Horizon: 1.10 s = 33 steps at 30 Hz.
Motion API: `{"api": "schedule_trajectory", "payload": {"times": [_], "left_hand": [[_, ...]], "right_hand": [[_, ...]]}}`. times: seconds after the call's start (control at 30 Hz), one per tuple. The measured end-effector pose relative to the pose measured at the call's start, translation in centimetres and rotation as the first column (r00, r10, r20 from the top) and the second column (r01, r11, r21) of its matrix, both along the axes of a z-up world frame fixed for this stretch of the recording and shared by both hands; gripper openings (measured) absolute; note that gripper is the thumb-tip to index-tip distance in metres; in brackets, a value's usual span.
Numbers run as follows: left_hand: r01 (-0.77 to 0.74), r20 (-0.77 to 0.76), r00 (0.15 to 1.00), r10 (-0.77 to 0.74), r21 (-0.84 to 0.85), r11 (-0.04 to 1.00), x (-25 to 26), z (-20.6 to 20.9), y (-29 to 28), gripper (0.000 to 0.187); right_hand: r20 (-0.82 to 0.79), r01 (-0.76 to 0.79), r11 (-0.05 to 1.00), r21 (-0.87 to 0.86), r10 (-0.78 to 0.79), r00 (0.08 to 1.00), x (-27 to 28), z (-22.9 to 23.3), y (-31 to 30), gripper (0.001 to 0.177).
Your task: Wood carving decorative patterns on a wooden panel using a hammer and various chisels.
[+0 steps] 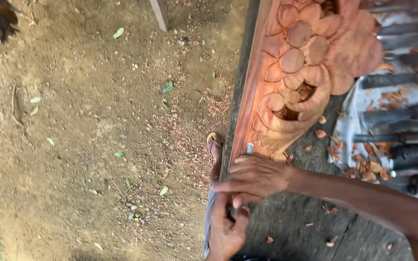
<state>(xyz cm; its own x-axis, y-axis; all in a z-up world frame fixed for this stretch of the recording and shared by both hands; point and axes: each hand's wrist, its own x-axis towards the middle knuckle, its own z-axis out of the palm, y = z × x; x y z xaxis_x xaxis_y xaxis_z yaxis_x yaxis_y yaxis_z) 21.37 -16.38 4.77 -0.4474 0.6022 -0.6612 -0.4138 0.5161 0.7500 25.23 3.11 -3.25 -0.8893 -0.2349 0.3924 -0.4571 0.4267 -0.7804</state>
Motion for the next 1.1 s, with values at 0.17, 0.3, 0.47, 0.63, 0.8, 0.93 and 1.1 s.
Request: {"api": "schedule_trajectory", "payload": {"times": [0.17,0.3,0.47,0.63,0.8,0.93,1.1], "left_hand": [[-0.199,-0.333,0.919,0.214,0.078,0.977,3.4,-0.5,1.2,0.017],[-0.322,-0.251,0.914,0.318,0.026,0.946,4.6,-1.3,1.4,0.019],[-0.262,-0.284,0.933,0.221,-0.118,0.958,3.7,0.6,2.2,0.017],[-0.211,-0.32,0.916,0.241,0.127,0.969,2.5,2.2,3.6,0.021],[-0.287,-0.219,0.938,0.269,-0.053,0.957,4.5,-0.4,1.2,0.026],[-0.34,-0.187,0.919,0.346,0.063,0.938,4.6,-0.8,1.2,0.027],[-0.327,-0.215,0.923,0.319,0.0,0.945,3.9,0.0,1.8,0.026]], "right_hand": [[0.051,-0.265,0.964,-0.006,0.265,0.963,-2.5,0.3,2.0,0.056],[0.076,-0.354,0.935,-0.008,0.354,0.932,-2.9,0.2,2.1,0.061],[0.124,-0.39,0.92,-0.025,0.39,0.912,-1.8,-1.9,0.6,0.066],[0.129,-0.394,0.918,-0.032,0.395,0.91,-2.0,-2.0,1.2,0.064],[0.092,-0.35,0.934,-0.068,0.355,0.93,-2.7,0.1,1.9,0.063],[0.122,-0.34,0.94,-0.033,0.341,0.932,-2.5,-0.2,1.8,0.056],[0.137,-0.319,0.948,-0.024,0.319,0.938,-2.2,-0.4,1.6,0.05]]}}
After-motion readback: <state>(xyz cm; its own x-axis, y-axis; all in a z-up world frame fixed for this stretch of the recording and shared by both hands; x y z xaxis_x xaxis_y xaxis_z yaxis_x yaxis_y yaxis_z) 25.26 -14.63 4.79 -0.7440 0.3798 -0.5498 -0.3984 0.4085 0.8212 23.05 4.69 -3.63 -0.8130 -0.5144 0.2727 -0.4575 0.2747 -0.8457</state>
